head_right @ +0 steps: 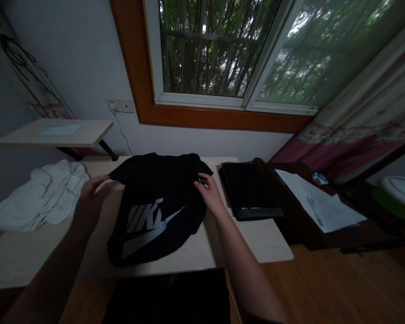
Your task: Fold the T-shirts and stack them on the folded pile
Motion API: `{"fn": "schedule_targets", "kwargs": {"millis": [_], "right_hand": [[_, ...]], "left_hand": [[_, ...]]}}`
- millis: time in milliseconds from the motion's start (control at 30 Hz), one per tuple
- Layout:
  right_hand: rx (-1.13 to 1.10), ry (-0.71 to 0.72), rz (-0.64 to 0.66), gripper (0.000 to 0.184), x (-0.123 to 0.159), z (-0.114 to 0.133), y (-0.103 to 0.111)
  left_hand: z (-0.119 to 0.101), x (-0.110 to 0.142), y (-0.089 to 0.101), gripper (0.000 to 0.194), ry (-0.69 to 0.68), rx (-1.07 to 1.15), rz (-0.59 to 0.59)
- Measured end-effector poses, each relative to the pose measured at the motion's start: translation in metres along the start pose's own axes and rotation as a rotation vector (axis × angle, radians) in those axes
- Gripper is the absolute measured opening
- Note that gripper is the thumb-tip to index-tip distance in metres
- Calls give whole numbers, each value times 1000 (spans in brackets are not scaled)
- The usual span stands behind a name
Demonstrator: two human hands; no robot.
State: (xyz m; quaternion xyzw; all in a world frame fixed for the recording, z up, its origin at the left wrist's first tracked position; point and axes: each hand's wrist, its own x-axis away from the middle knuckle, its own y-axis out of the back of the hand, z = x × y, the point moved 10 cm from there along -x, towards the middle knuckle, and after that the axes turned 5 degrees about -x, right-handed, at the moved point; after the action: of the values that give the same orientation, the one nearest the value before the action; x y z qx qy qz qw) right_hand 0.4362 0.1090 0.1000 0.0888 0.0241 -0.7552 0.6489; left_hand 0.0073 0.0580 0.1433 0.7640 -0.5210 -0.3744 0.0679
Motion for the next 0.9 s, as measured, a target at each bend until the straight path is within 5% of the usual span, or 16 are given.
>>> {"fn": "schedule_targets", "kwargs": {"millis": [100,167,333,433,567,700,800,900], "right_hand": [[276,19,128,37,33,-18,-5],[431,24,166,39,51,-27,2],[627,-51,252,52,78,-43,24],[602,-81,376,66,87,-45,16],[412,-107,453,82,94,-47,-14],[143,-140,461,57,95,-54,-51],[-103,-170,343,39,84,-50,-58],[-297,-150,111,38,65,-29,-39]], "left_hand": [[10,43,-41,37,13,-180,295],[17,69,-50,47,64,-314,371],[24,119,-47,75,187,-395,487],[22,135,-46,79,175,-421,555],[13,140,-57,64,120,-401,639],[3,130,-71,45,112,-225,672],[2,107,-61,34,160,-109,540],[4,78,-31,33,234,-47,311]]}}
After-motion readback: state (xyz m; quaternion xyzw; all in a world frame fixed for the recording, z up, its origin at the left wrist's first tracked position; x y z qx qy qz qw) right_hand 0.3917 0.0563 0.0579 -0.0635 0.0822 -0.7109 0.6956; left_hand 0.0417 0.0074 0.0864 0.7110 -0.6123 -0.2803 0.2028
